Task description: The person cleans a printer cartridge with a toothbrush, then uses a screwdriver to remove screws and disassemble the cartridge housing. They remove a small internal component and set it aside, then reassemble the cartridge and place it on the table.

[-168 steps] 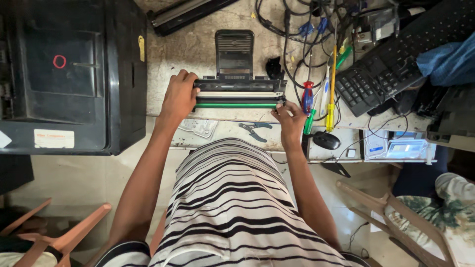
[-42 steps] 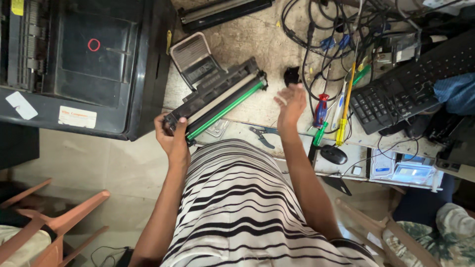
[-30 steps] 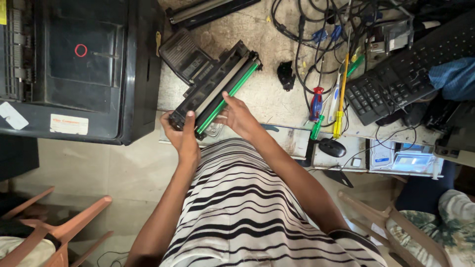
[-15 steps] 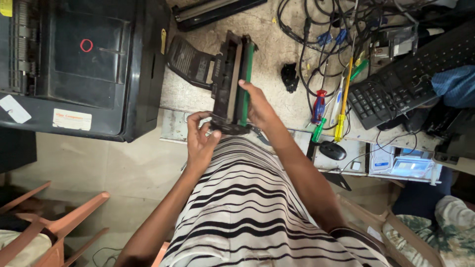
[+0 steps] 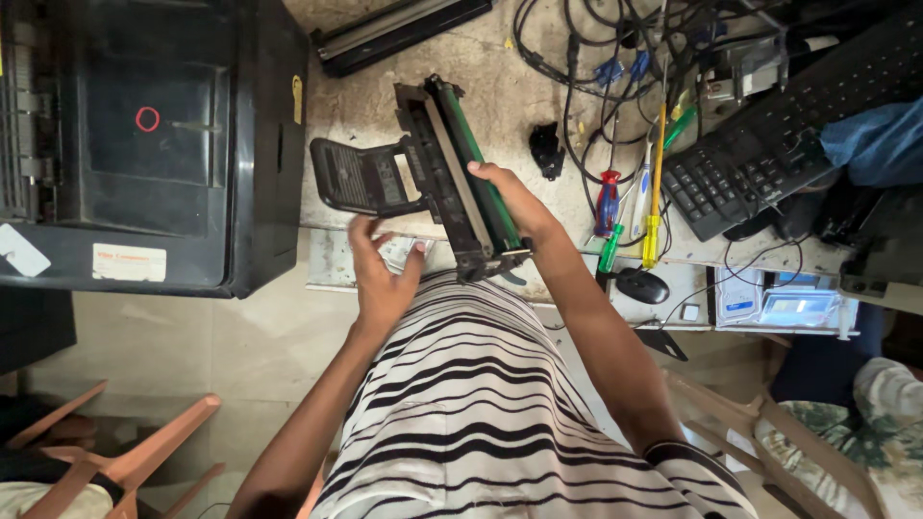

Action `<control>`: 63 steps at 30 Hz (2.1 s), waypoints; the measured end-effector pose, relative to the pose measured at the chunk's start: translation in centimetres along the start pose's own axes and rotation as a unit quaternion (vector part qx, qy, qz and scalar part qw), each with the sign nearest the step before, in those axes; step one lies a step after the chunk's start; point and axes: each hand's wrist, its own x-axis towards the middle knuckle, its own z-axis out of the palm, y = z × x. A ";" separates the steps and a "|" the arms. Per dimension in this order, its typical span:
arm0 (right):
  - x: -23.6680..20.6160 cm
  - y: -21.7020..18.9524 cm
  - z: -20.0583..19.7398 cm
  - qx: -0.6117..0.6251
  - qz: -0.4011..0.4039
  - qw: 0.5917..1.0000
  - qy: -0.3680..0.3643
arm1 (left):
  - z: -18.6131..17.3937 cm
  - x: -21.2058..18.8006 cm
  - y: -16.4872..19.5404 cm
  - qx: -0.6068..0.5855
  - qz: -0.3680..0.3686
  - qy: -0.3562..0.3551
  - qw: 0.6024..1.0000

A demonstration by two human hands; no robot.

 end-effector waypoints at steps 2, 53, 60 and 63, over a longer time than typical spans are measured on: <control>-0.4 -0.4 0.2 0.004 0.014 1.000 0.005 | 0.2 0.8 0.3 0.006 0.001 0.002 1.000; -5.2 3.5 -3.6 0.082 0.090 0.982 0.145 | 6.1 4.4 5.4 0.168 0.533 -0.337 0.758; -4.6 4.8 -4.4 0.088 0.083 0.985 0.120 | 6.5 3.7 4.1 0.182 0.532 -0.333 0.757; -4.0 5.6 -4.8 0.080 0.085 0.984 0.132 | 5.5 3.9 5.4 0.200 0.506 -0.360 0.758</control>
